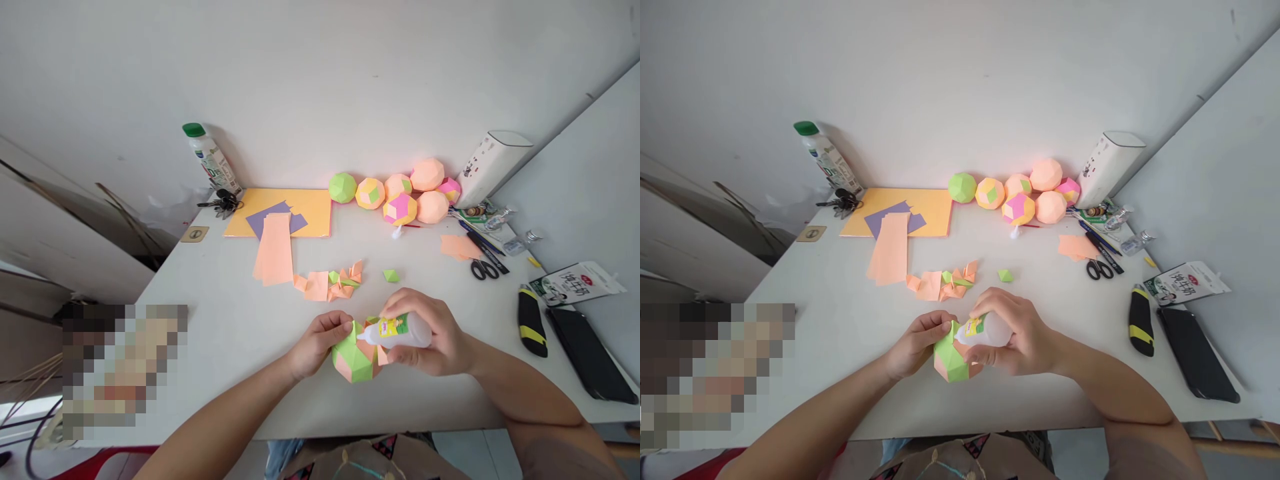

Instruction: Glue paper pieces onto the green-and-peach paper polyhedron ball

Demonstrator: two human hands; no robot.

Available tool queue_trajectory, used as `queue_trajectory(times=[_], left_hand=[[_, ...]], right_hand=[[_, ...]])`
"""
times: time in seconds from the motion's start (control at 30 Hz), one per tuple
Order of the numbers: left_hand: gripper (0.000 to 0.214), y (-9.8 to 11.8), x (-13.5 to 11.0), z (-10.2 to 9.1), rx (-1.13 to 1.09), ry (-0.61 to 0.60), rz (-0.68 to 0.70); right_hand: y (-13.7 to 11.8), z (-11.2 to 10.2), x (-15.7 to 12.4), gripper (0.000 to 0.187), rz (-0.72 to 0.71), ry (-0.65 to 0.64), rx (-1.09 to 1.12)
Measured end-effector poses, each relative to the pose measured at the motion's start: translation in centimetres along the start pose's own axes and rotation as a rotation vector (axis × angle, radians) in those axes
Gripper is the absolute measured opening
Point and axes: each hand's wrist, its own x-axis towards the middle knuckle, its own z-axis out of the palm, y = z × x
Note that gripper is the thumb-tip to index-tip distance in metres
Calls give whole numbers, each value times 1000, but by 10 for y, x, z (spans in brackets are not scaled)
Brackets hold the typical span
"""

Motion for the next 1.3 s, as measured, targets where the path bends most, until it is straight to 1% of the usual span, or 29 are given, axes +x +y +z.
queue_trajectory(times=[0.07, 0.27, 0.5, 0.77, 1.03, 1.3], left_hand=[[36, 0, 0, 0, 1, 3, -5], [36, -1, 0, 0, -2, -6, 1], [35, -1, 0, 0, -1, -10, -5], [35, 0, 0, 0, 4, -25, -4], [35, -1, 0, 0, -5, -2, -12], [35, 0, 0, 0, 8, -2, -10]], right_hand=[[-1, 1, 0, 32, -10, -7, 2], [0, 1, 3, 30, -27, 41, -43], [-3, 1, 0, 30, -17, 4, -49], [-1, 1, 2, 27, 7, 74, -82], [-3, 2, 1, 31, 2, 11, -37], [-1, 2, 2, 29, -24, 55, -58]])
